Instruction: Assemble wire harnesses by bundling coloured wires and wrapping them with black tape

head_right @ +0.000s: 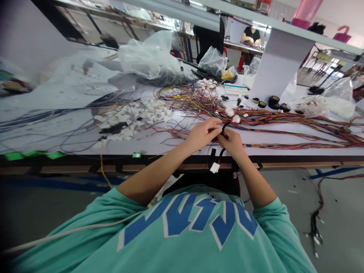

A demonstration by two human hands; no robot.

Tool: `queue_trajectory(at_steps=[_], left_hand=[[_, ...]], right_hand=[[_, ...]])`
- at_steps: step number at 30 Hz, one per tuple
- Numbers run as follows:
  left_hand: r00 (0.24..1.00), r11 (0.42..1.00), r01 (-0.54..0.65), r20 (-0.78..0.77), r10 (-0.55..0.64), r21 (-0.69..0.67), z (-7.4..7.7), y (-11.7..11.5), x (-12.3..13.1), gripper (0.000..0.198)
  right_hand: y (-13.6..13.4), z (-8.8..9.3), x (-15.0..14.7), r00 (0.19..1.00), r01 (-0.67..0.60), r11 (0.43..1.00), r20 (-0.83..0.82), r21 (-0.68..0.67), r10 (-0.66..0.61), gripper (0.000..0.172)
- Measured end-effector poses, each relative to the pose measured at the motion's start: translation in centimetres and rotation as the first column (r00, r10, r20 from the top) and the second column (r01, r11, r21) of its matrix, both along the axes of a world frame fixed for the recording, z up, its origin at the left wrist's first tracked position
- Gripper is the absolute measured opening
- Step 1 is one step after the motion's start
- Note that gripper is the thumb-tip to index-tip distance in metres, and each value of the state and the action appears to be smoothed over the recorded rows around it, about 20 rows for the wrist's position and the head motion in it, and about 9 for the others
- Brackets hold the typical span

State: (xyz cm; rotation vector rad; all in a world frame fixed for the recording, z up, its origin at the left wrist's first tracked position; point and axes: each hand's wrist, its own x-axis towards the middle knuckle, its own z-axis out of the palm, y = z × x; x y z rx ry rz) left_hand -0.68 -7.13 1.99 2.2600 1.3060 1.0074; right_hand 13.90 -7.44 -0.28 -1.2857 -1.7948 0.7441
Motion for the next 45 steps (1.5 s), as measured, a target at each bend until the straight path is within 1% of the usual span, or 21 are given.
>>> queue_trajectory(at_steps=[2,4,6,8,10,12,15,18,20,22,25,27,29,30,32,34,37,39,41,43,45], left_hand=[[0.982,0.984,-0.140,0.144,0.124,0.106,-1.7,-0.5,-0.1,0.025],[0.970,0.962,-0.214,0.154,0.189,0.172,-3.4,-0.9,-0.1,0.028],[0.985,0.976,-0.167,0.076,0.158,0.141,-4.6,-1.2,-0.1,0.022],[0.995,0.994,-0.097,0.010,0.097,0.041,-5.2,-1.3,-0.1,0.018],[0.999,0.996,-0.038,0.004,0.038,-0.084,-5.2,-1.3,-0.3,0.020],[0.998,0.977,0.023,0.058,-0.011,-0.213,-4.8,-1.1,-0.6,0.023],[0.982,0.915,0.115,0.181,-0.047,-0.387,-4.4,-0.7,-1.6,0.027],[0.981,0.865,0.130,0.192,-0.039,-0.485,-4.3,-0.4,-2.7,0.027],[0.992,0.872,0.104,0.111,-0.057,-0.478,-4.2,-0.2,-3.1,0.027],[0.996,0.905,0.064,-0.031,-0.084,-0.420,-4.1,-0.2,-3.4,0.027],[0.957,0.941,0.010,-0.269,-0.107,-0.338,-3.7,-0.4,-3.6,0.027],[0.934,0.944,0.023,-0.330,-0.138,-0.330,-3.1,-0.6,-3.8,0.025],[0.951,0.945,0.056,-0.270,-0.148,-0.321,-2.3,-1.0,-4.1,0.024],[0.970,0.951,0.052,-0.210,-0.120,-0.305,-1.9,-1.1,-4.1,0.026],[0.997,0.964,0.003,-0.075,-0.023,-0.264,-1.1,-1.2,-4.1,0.031],[0.999,0.966,0.005,0.054,0.009,-0.257,-0.8,-0.8,-3.7,0.043],[0.959,0.925,0.202,0.255,-0.121,-0.322,-1.4,0.2,-2.8,0.078],[0.924,0.894,0.286,0.346,-0.163,-0.344,-2.0,1.1,-2.2,0.093],[0.915,0.895,0.293,0.370,-0.160,-0.338,-2.6,1.5,-1.7,0.094],[0.924,0.910,0.267,0.352,-0.149,-0.316,-2.8,1.2,-1.1,0.081],[0.945,0.958,0.159,0.317,-0.078,-0.240,-2.9,-0.1,-0.6,0.065]], right_hand=[[0.2,-0.2,-0.1,0.988,0.050,0.999,-0.143,-0.006,-0.051,0.018],[0.3,-0.5,0.0,0.945,0.062,0.997,-0.320,-0.034,-0.070,0.021],[0.2,-0.6,0.2,0.887,0.043,0.997,-0.456,-0.065,-0.068,0.024],[0.0,-0.6,0.3,0.842,0.032,0.996,-0.535,-0.080,-0.070,0.026],[-0.3,-0.5,0.4,0.809,0.056,0.995,-0.581,-0.077,-0.090,0.028],[-0.5,-0.3,0.6,0.782,0.095,0.993,-0.612,-0.074,-0.120,0.030],[-0.7,-0.3,1.1,0.748,0.128,0.989,-0.647,-0.073,-0.145,0.031],[-0.9,-0.6,1.8,0.715,0.146,0.988,-0.685,-0.054,-0.143,0.032],[-1.0,-0.9,2.2,0.705,0.167,0.986,-0.695,-0.026,-0.138,0.032],[-1.2,-1.3,2.5,0.709,0.191,0.982,-0.692,0.002,-0.137,0.031],[-1.7,-1.7,2.6,0.727,0.195,0.980,-0.676,0.037,-0.120,0.030],[-2.2,-1.8,2.6,0.769,0.165,0.984,-0.634,0.067,-0.086,0.027],[-2.5,-1.6,2.6,0.834,0.096,0.991,-0.551,0.096,-0.028,0.025],[-2.7,-1.4,2.6,0.861,0.056,0.993,-0.508,0.107,0.007,0.024],[-2.8,-1.1,2.6,0.890,-0.010,0.993,-0.452,0.120,0.063,0.023],[-2.7,-0.8,2.6,0.900,-0.030,0.994,-0.430,0.107,0.074,0.024],[-2.4,-0.6,2.7,0.912,-0.032,0.998,-0.406,0.049,0.049,0.026],[-2.3,-0.5,2.7,0.913,-0.050,0.999,-0.406,0.005,0.047,0.028],[-2.2,-0.5,2.6,0.905,-0.056,0.998,-0.423,-0.039,0.035,0.031],[-2.0,-0.6,2.3,0.890,-0.007,0.997,-0.455,-0.072,-0.026,0.034],[-1.7,-0.7,1.9,0.864,0.082,0.991,-0.488,-0.105,-0.123,0.038]])
